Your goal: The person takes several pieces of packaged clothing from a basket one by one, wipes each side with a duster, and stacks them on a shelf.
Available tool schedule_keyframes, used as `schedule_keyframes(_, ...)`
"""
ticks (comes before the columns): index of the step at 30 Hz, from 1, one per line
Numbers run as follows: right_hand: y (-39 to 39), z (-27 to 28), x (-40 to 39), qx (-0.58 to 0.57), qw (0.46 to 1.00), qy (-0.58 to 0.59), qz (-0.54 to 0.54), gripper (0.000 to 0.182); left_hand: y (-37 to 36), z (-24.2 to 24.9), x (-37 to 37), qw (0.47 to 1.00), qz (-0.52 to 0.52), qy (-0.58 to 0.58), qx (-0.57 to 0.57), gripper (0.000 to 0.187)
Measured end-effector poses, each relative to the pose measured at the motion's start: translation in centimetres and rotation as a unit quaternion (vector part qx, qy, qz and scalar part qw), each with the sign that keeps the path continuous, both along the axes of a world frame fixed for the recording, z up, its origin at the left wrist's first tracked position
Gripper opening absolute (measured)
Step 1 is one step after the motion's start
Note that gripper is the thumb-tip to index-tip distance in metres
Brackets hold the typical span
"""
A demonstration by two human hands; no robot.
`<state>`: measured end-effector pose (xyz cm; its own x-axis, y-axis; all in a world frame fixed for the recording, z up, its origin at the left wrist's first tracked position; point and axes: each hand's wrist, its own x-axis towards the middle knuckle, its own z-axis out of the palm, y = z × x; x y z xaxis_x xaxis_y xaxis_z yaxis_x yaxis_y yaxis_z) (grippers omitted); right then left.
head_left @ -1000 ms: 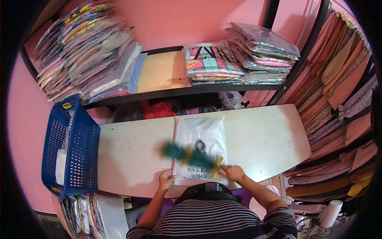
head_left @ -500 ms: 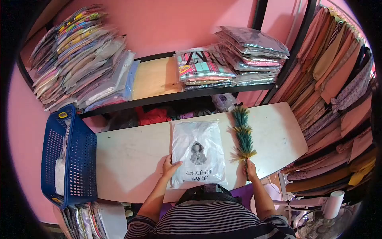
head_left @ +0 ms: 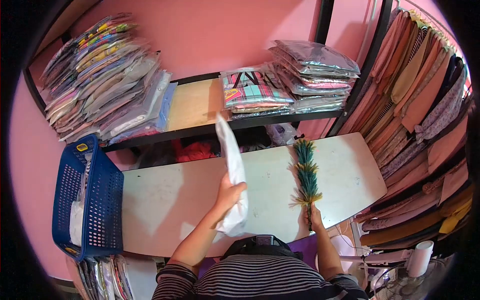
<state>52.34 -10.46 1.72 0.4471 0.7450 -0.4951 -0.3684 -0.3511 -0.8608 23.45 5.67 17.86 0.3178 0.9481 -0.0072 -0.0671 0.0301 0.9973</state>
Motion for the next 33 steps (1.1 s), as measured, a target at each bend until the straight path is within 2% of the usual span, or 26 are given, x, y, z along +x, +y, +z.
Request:
schedule_keyframes(2,-0.1,-0.1,0.1,0.013,1.000,0.009,0.011,0.046,-2.1,1.9,2.4,0.998,0.031,0.039,0.031,0.046)
schedule_keyframes(3,-0.1,-0.1,0.1,0.028,0.999,0.016,0.019,0.046,-2.9,1.2,3.3,0.981,0.015,0.123,0.148,0.057)
schedule_keyframes(4,0.0,-0.1,0.0,0.027,0.999,0.016,0.023,0.046,-3.2,-0.6,4.2,0.950,0.008,0.116,0.289,0.068)
schedule_keyframes(5,0.1,-0.1,0.0,0.023,0.999,0.004,0.023,0.045,-4.0,-2.4,3.9,0.976,-0.207,0.070,-0.026,0.074)
schedule_keyframes(6,0.0,-0.2,0.1,0.018,1.000,-0.008,0.021,0.045,-4.3,-5.4,3.8,0.957,-0.284,0.039,-0.042,0.067)
schedule_keyframes(7,-0.1,-0.7,0.1,0.017,1.000,-0.010,0.024,0.045,-4.7,-7.3,3.2,0.963,-0.255,0.082,0.009,0.063)
schedule_keyframes(8,-0.2,-2.2,0.2,0.022,0.993,-0.110,0.029,0.044,-5.2,-8.6,2.2,0.964,-0.226,0.126,0.059,0.060)
schedule_keyframes(9,-0.3,-3.1,0.4,0.028,0.977,-0.208,0.033,0.043,-5.7,-9.2,0.6,0.959,-0.109,0.209,0.161,0.056)
schedule_keyframes(10,-0.4,-2.7,0.1,0.026,0.977,-0.207,0.032,0.043,-6.1,-9.9,-1.3,0.923,0.010,0.286,0.258,0.051)
schedule_keyframes(12,-0.5,0.9,-2.6,0.065,0.917,-0.384,0.087,0.036,-6.5,-14.9,-5.8,0.830,0.192,0.470,0.231,0.045)
schedule_keyframes(13,-0.5,1.7,-3.4,0.036,0.879,-0.453,0.144,0.026,-7.2,-17.3,-7.7,0.838,0.216,0.458,0.201,0.040)
schedule_keyframes(14,-0.6,2.9,-4.4,-0.010,0.821,-0.518,0.239,0.025,-7.9,-18.6,-9.0,0.845,0.241,0.446,0.170,0.035)
schedule_keyframes(15,-0.3,3.4,-5.3,0.033,0.768,-0.560,0.310,0.027,-8.2,-18.8,-9.9,0.845,0.236,0.449,0.168,0.035)
schedule_keyframes(16,0.0,3.7,-6.0,0.076,0.704,-0.596,0.377,0.030,-8.4,-18.9,-10.6,0.911,0.176,0.367,0.067,0.030)
schedule_keyframes(17,0.5,3.8,-6.2,0.074,0.707,-0.594,0.377,0.030,-8.6,-18.9,-11.2,0.954,0.112,0.277,-0.036,0.026)
schedule_keyframes(19,1.9,3.5,-6.3,0.052,0.631,-0.639,0.436,0.036,-8.2,-20.3,-12.2,0.965,0.096,0.242,-0.032,0.022)
schedule_keyframes(21,3.6,3.6,-5.4,0.006,0.678,-0.634,0.372,0.035,-8.2,-20.1,-12.2,0.981,0.083,0.167,-0.048,0.017)
schedule_keyframes(23,4.7,4.5,-5.1,-0.032,0.703,-0.621,0.345,0.036,-8.2,-21.4,-12.7,0.981,0.078,0.170,-0.059,0.017)
schedule_keyframes(26,3.5,3.0,-5.3,0.009,0.681,-0.603,0.416,0.036,-9.0,-21.3,-12.7,0.982,0.065,0.145,-0.101,0.016)
schedule_keyframes(28,1.6,2.9,-5.7,0.072,0.621,-0.607,0.491,0.039,-9.6,-20.6,-12.0,0.983,0.058,0.113,-0.131,0.016)
schedule_keyframes(30,0.5,4.2,-5.9,0.081,0.614,-0.616,0.486,0.037,-10.0,-20.3,-11.1,0.986,0.119,0.111,0.039,0.017)
schedule_keyframes(31,0.4,3.9,-5.5,0.068,0.623,-0.636,0.449,0.033,-9.9,-20.3,-12.5,0.966,0.015,0.244,-0.080,0.019)
schedule_keyframes(32,0.4,3.3,-5.0,0.067,0.622,-0.638,0.449,0.033,-9.9,-20.5,-12.5,0.967,0.015,0.242,-0.080,0.019)
schedule_keyframes(33,0.6,2.6,-4.5,0.017,0.659,-0.648,0.381,0.032,-9.8,-18.8,-12.1,0.974,0.011,0.199,-0.111,0.021)
